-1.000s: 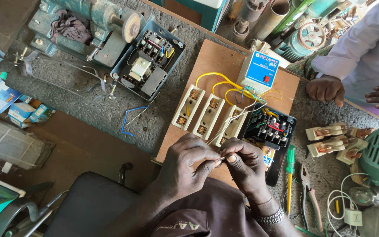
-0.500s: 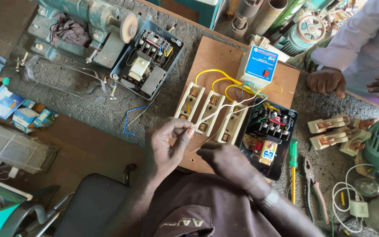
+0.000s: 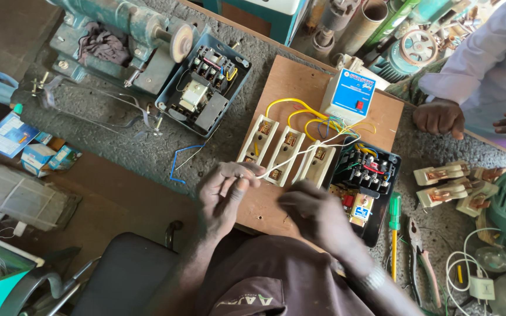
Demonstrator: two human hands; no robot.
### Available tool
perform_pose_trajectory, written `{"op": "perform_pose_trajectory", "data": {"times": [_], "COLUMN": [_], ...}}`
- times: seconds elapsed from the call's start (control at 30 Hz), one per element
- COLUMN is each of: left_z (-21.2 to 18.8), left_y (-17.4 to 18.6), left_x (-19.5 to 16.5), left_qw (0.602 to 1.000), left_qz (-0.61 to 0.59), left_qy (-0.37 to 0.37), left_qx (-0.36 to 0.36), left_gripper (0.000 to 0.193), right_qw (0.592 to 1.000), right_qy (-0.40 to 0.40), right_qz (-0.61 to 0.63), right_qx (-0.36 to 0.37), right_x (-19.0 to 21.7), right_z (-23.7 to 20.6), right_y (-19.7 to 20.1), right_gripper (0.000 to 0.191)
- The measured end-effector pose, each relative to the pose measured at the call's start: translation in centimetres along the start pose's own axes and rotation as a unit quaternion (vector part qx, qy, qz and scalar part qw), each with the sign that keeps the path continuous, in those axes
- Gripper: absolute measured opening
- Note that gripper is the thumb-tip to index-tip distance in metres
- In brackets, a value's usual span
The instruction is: The person connects colored wires to terminals on a starter box and three white fuse holders using a screwdriver and pliers. They strip wire ends, twist strands, and tighten screws to secure connections on a wooden workbench.
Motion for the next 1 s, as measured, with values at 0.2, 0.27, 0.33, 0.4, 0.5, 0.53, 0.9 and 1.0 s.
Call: {"op": "perform_pose_trajectory", "data": {"times": [0.2, 0.27, 0.33, 0.4, 0.5, 0.53, 0.9, 1.0], "left_z": [2.1, 2.3, 2.5, 2.5, 2.4, 2.4, 2.7, 2.7], "left_y": [-3.5, -5.3, -5.9, -6.1, -6.1, -6.1, -5.8, -5.9], "left_x": [-1.6, -1.6, -1.7, -1.4, -0.8, -0.5, -0.8, -1.1], "left_qw": [0.975, 0.959, 0.962, 0.962, 0.960, 0.962, 0.957, 0.953], "left_qz": [0.146, 0.211, 0.195, 0.174, 0.153, 0.161, 0.188, 0.198], "left_qy": [-0.056, 0.004, -0.028, -0.044, -0.022, -0.005, -0.037, -0.032], "left_qx": [0.157, 0.189, 0.188, 0.207, 0.232, 0.221, 0.216, 0.229], "left_gripper": [0.019, 0.028, 0.035, 0.035, 0.022, 0.017, 0.007, 0.008], "right_qw": [0.974, 0.958, 0.935, 0.912, 0.904, 0.912, 0.962, 0.961], "right_qy": [-0.027, -0.042, -0.099, -0.139, -0.154, -0.143, 0.044, 0.059], "right_qz": [0.109, 0.179, 0.256, 0.305, 0.314, 0.302, -0.118, -0.157], "right_qx": [-0.197, -0.221, -0.226, -0.238, -0.245, -0.236, -0.244, -0.219], "right_x": [1.2, 0.9, 0.5, 0.1, -0.1, -0.1, 2.9, 3.2], "right_z": [-2.1, -2.9, -3.9, -4.5, -4.9, -4.8, -2.3, -1.9], "right_y": [2.8, 2.3, 1.9, 1.6, 1.6, 1.7, 4.6, 4.9], "right_gripper": [0.013, 0.011, 0.012, 0.013, 0.012, 0.012, 0.028, 0.025]}}
Point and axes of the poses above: each hand's wrist, its own z-axis towards the middle knuckle, its own y-axis out of the back of the hand, x = y × z, the point moved 1 cm from there along z, towards the middle knuckle, and after that the axes turned 1 degree about -z, right-handed, at the moved point
